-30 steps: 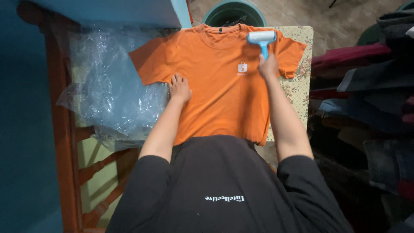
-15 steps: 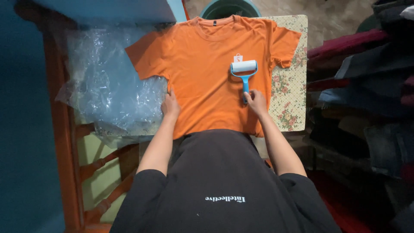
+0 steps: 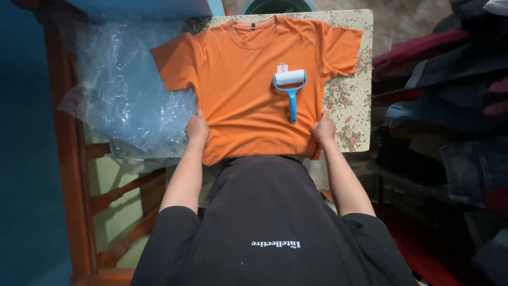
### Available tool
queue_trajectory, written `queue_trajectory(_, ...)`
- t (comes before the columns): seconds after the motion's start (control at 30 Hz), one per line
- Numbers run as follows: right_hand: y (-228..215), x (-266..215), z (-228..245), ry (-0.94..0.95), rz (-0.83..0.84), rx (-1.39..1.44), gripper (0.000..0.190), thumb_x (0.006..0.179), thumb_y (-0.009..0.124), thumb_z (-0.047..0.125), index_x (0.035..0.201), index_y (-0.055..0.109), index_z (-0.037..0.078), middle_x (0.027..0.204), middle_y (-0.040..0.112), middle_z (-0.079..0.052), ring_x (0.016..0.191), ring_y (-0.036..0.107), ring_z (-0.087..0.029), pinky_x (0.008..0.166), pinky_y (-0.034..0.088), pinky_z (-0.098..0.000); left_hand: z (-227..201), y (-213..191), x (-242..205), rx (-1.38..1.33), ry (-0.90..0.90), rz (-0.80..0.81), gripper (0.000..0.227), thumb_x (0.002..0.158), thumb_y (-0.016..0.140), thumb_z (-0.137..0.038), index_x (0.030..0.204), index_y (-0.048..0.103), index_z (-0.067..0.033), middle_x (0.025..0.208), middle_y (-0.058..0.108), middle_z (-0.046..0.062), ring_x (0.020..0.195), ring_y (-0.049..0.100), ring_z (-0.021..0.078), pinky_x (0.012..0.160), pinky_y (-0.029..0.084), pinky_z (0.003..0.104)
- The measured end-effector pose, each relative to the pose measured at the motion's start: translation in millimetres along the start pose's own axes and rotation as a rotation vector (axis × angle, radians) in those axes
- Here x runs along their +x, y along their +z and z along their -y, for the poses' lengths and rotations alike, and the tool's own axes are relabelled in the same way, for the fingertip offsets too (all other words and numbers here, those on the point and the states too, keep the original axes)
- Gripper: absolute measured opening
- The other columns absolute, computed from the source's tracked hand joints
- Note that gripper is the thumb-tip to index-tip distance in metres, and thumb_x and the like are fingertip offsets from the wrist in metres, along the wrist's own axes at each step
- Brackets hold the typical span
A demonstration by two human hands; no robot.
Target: Smoothing, lint rolling, and folding an orange t-shirt on a table.
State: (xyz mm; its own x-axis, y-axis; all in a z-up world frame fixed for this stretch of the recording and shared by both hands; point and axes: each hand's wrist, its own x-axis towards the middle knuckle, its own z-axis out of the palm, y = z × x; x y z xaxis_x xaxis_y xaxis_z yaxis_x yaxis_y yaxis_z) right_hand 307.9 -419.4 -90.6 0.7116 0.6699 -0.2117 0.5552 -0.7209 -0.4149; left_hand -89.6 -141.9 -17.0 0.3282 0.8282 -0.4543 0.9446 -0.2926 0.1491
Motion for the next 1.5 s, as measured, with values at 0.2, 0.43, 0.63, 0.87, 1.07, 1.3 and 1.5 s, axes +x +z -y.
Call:
queue_trajectory(0.2,-19,-28,42,-0.064,-0.084,-0.204,0.043,0.077,0.073,0.009,0.115,0.053,0.002,0.095,0.062,-0.025,0.082,0.071,-0.050,0.073,0.059,-0.0568,9,14,14,0.068,-0.094,0.038,0.050,0.085,0.065,-0.005,0.132,0.050,-0.0051,0.109,0.070,0.021,0.104,0.071,0.0431,0.085,0.058,0.058)
queue_trajectory(0.43,39,-12,67,-0.470,-0.235,-0.037,0.052,0.086,0.079,0.046,0.117,0.061,0.008,0.090,0.065,-0.013,0.084,0.071,-0.035,0.072,0.058,-0.0450,-50,4,20,0.095,0.184,-0.225,0.049,0.077,0.080,-0.008,0.121,0.060,-0.0012,0.113,0.054,0.022,0.107,0.059,0.0456,0.086,0.055,0.055)
queue_trajectory(0.63,76,43,62,-0.467,-0.271,-0.045,0.039,0.098,0.059,0.029,0.125,0.056,0.001,0.080,0.064,-0.019,0.069,0.070,-0.041,0.057,0.056,-0.0520,-116,0,27,0.076,0.221,0.113,0.081,0.093,0.074,-0.038,0.160,0.036,-0.0100,0.165,0.025,0.030,0.153,0.023,0.0487,0.115,0.031,0.072)
queue_trajectory(0.87,64,165,66,-0.402,-0.157,0.057,0.031,0.099,0.057,0.026,0.115,0.058,-0.001,0.083,0.065,-0.029,0.078,0.068,-0.054,0.065,0.054,-0.0613,-145,-5,37,0.051,0.051,0.356,0.120,0.082,0.088,-0.039,0.167,0.007,-0.0163,0.168,-0.014,0.030,0.155,-0.010,0.0522,0.097,0.030,0.090)
queue_trajectory(1.07,13,233,92,-0.141,0.050,0.094,0.028,0.100,0.057,0.041,0.109,0.056,0.014,0.092,0.070,-0.025,0.095,0.071,-0.050,0.079,0.056,-0.0594,-158,-13,33,0.019,-0.020,0.415,0.125,0.081,0.091,-0.024,0.167,0.000,-0.0176,0.166,-0.021,0.028,0.154,-0.016,0.0518,0.091,0.036,0.091)
queue_trajectory(1.3,1,221,106,-0.103,0.048,0.128,0.032,0.099,0.062,0.040,0.115,0.058,0.012,0.099,0.070,-0.028,0.102,0.069,-0.051,0.086,0.055,-0.0593,-164,-28,29,0.032,-0.032,0.436,0.126,0.082,0.090,-0.024,0.166,-0.002,-0.0147,0.165,-0.024,0.030,0.153,-0.018,0.0533,0.091,0.038,0.089)
queue_trajectory(1.5,-10,136,107,-0.097,0.133,0.183,0.039,0.099,0.065,0.037,0.122,0.053,0.008,0.103,0.068,-0.033,0.104,0.066,-0.055,0.088,0.052,-0.0661,-170,-32,30,0.046,-0.051,0.452,0.126,0.081,0.091,-0.022,0.166,-0.002,-0.0139,0.165,-0.023,0.031,0.152,-0.018,0.0542,0.086,0.039,0.090)
